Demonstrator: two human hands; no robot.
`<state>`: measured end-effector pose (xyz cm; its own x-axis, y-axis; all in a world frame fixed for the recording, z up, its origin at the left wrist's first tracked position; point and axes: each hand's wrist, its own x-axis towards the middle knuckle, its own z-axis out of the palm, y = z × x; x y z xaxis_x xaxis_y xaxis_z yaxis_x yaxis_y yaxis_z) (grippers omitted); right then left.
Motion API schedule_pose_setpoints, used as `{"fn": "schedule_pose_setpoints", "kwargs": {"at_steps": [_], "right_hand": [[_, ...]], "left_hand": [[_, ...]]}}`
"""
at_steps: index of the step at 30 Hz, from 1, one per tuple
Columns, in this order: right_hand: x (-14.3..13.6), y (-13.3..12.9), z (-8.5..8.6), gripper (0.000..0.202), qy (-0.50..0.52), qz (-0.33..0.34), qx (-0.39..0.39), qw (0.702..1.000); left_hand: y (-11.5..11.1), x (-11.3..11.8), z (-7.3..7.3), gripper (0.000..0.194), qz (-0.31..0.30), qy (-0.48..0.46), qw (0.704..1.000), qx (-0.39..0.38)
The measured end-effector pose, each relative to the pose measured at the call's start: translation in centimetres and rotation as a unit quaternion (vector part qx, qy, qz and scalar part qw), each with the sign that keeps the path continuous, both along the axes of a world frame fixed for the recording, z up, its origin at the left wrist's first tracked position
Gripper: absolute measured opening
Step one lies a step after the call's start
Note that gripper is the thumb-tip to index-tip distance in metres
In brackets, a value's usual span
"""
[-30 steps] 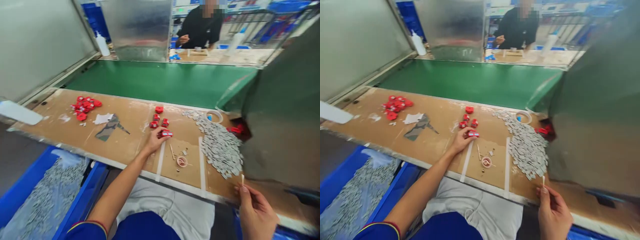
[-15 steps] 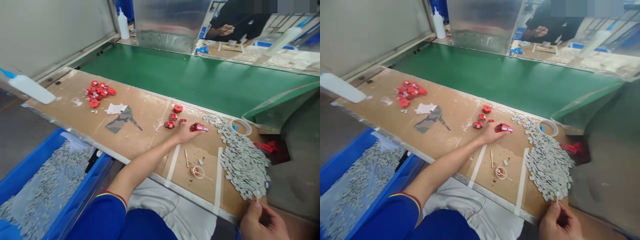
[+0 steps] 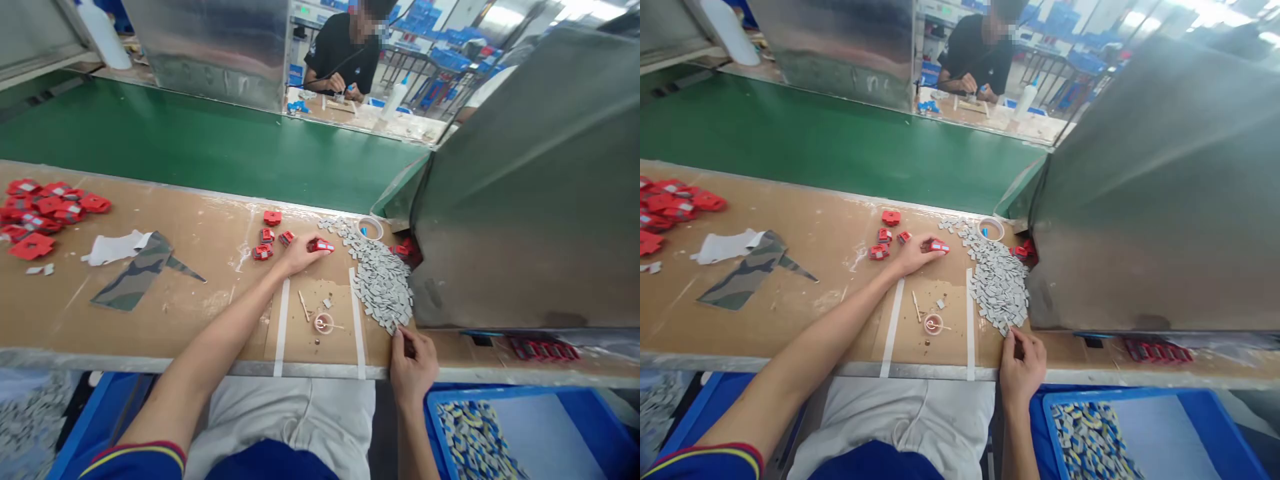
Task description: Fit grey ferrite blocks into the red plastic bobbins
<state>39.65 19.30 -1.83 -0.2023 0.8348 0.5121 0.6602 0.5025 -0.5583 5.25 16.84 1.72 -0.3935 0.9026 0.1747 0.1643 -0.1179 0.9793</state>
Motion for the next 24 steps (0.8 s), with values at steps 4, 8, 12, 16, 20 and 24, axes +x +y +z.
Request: {"fn": "schedule_pose_setpoints", "kwargs": {"at_steps": [4, 8, 12, 16, 20, 24], "right_hand": [[-0.1, -0.6, 0.3, 0.039, 0.030, 0.015, -0.002, 0.999], [0.4, -1.2, 0.2, 0.031, 0.050, 0.068, 0.001, 0.996], [0.9, -1.1, 0.1, 0.026, 0.017, 0.122, -0.029, 0.992], [0.9, -0.8, 0.2, 0.025, -0.014, 0.171, -0.042, 0.984], [0.6, -0.9, 0.1, 0.026, -0.028, 0.177, -0.036, 0.983], [1.1, -0.8, 0.3, 0.030, -0.014, 0.146, -0.044, 0.988]], "left_hand": [[-1.5, 0.5, 0.1, 0.034, 0.018, -0.013, 1.000, -0.013], [-4.4, 1.2, 0.4, 0.037, 0.035, -0.031, 0.998, -0.036], [-7.2, 1.8, 0.8, 0.037, 0.069, -0.037, 0.996, -0.049], [-10.2, 3.0, 1.2, 0.039, 0.123, -0.046, 0.989, -0.072], [-14.1, 5.1, 1.7, 0.038, 0.148, -0.032, 0.981, -0.123], [-16.9, 6.4, 1.7, 0.035, 0.177, -0.043, 0.973, -0.143]]}}
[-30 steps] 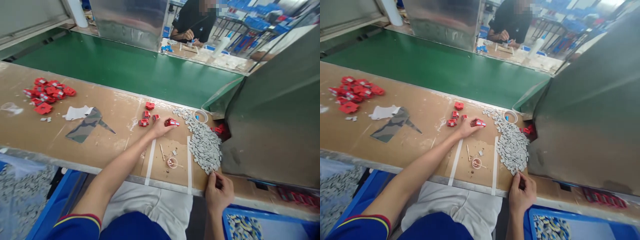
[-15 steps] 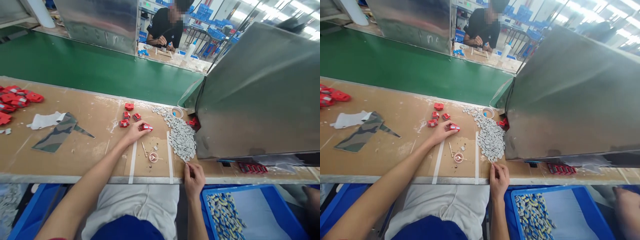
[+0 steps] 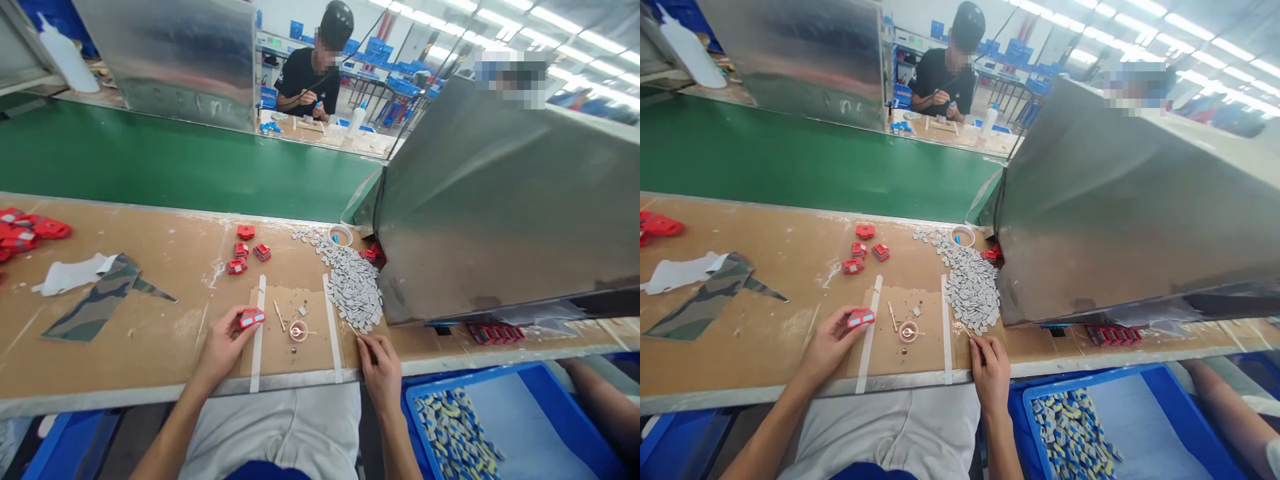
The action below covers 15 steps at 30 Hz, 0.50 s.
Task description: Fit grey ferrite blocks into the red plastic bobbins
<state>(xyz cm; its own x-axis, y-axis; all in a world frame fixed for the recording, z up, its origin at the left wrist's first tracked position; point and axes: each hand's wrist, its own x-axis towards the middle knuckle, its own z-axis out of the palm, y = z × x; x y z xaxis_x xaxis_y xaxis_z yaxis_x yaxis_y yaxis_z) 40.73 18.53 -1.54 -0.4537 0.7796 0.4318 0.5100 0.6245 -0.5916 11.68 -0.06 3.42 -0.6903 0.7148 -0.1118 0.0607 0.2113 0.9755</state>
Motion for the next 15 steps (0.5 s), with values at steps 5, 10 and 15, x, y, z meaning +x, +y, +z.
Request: {"fn": "schedule_pose_setpoints", "kwargs": {"at_steps": [5, 10, 15], "right_hand": [[1.9, 2.1, 0.5, 0.053, -0.026, -0.161, 0.008, 0.987], [2.0, 3.8, -0.3, 0.061, -0.034, -0.202, 0.000, 0.979], [0.9, 4.0, -0.9, 0.053, -0.013, -0.217, -0.003, 0.976]], "left_hand": [[-0.5, -0.5, -0.9, 0.045, 0.008, 0.020, 0.999, -0.026], [-0.3, -1.0, -1.4, 0.055, 0.010, 0.014, 0.999, -0.038], [-0.5, -1.4, -1.9, 0.063, 0.021, 0.000, 0.999, -0.045]]}}
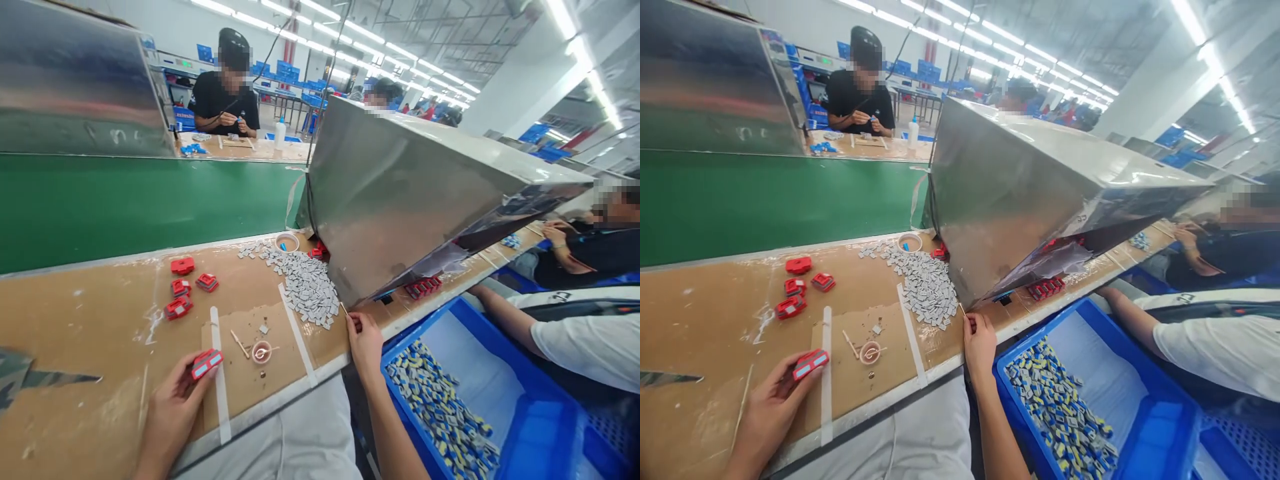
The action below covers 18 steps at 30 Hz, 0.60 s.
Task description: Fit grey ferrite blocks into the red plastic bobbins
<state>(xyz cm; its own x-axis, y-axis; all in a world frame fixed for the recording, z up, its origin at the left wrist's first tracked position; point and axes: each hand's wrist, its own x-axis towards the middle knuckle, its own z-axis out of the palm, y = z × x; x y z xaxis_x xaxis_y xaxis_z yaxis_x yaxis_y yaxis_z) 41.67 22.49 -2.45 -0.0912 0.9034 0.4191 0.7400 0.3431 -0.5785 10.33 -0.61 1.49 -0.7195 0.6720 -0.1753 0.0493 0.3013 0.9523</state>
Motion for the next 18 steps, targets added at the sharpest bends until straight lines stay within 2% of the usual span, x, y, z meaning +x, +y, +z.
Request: {"fn": "schedule_pose_setpoints", "kwargs": {"at_steps": [9, 18], "right_hand": [[-0.6, -0.2, -0.2, 0.045, -0.025, -0.004, 0.009, 1.000], [0.4, -1.0, -0.4, 0.034, -0.075, 0.049, -0.007, 0.996]], "left_hand": [[0.1, -0.7, -1.0, 0.067, 0.007, -0.006, 1.000, 0.019], [0.1, -1.1, -1.2, 0.076, 0.022, -0.002, 1.000, 0.001]]}}
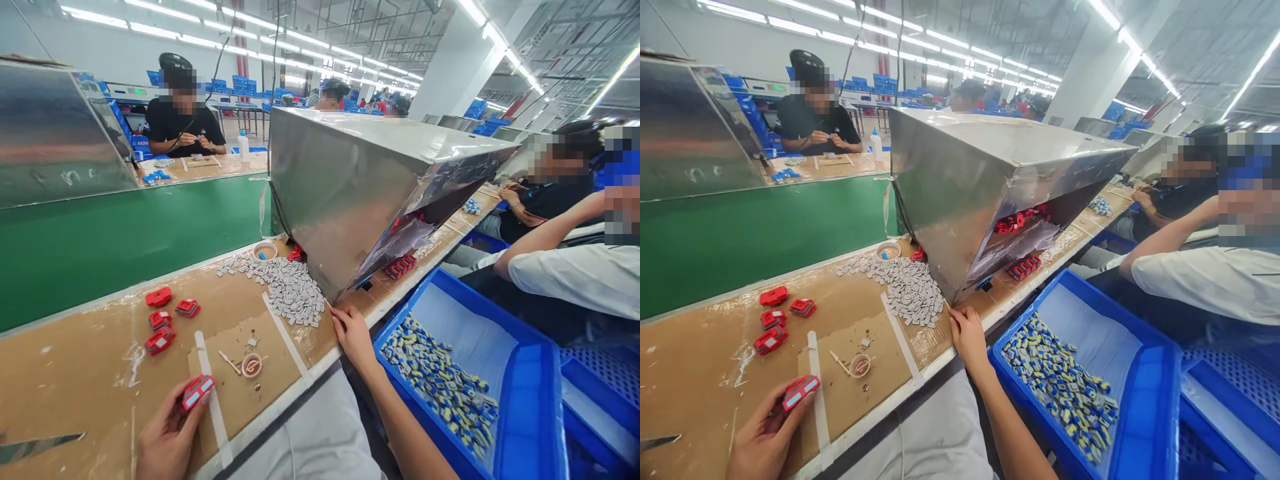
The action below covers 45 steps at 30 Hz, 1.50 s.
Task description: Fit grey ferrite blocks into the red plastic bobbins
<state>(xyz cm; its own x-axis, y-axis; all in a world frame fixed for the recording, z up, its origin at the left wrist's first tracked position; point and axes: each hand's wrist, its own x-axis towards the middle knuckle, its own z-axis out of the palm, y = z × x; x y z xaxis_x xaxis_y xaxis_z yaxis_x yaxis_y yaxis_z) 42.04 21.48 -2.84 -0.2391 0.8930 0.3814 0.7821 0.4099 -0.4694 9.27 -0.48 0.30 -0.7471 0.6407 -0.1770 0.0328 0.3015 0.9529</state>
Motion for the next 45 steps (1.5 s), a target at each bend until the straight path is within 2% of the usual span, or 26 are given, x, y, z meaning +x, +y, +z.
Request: {"fn": "schedule_pose_setpoints", "kwargs": {"at_steps": [6, 14, 20, 25, 32, 38, 41, 45], "right_hand": [[-0.3, -0.1, 0.5, 0.032, -0.020, 0.014, -0.008, 1.000], [-0.9, 0.6, 0.3, 0.035, 0.002, 0.008, -0.021, 1.000], [0.4, 0.7, -0.1, 0.044, 0.041, 0.049, -0.011, 0.998], [1.9, 0.0, -0.5, 0.037, 0.082, 0.086, 0.014, 0.993], [1.6, -1.0, -1.3, 0.035, 0.097, 0.099, 0.044, 0.989], [1.1, -1.5, -0.6, 0.036, 0.070, 0.090, 0.022, 0.993], [0.8, -1.6, -0.1, 0.037, 0.042, 0.079, 0.017, 0.996], [0.8, -1.6, 0.1, 0.038, 0.041, 0.074, 0.014, 0.996]], "left_hand": [[0.2, -0.2, -0.1, 0.076, 0.001, 0.003, 1.000, -0.001], [0.6, 0.8, 2.2, 0.065, -0.009, 0.056, 0.998, 0.026], [0.3, 1.5, 3.0, 0.062, -0.011, 0.108, 0.993, 0.040], [-0.2, 1.6, 2.9, 0.067, 0.009, 0.097, 0.994, 0.039], [-0.3, 1.3, 3.3, 0.076, 0.050, 0.056, 0.997, 0.017], [0.0, 1.0, 2.8, 0.084, 0.111, 0.067, 0.992, 0.004], [-0.1, 0.6, 2.4, 0.079, 0.126, 0.068, 0.990, 0.012], [-0.8, -0.2, 1.8, 0.067, 0.109, 0.049, 0.992, 0.032]]}}
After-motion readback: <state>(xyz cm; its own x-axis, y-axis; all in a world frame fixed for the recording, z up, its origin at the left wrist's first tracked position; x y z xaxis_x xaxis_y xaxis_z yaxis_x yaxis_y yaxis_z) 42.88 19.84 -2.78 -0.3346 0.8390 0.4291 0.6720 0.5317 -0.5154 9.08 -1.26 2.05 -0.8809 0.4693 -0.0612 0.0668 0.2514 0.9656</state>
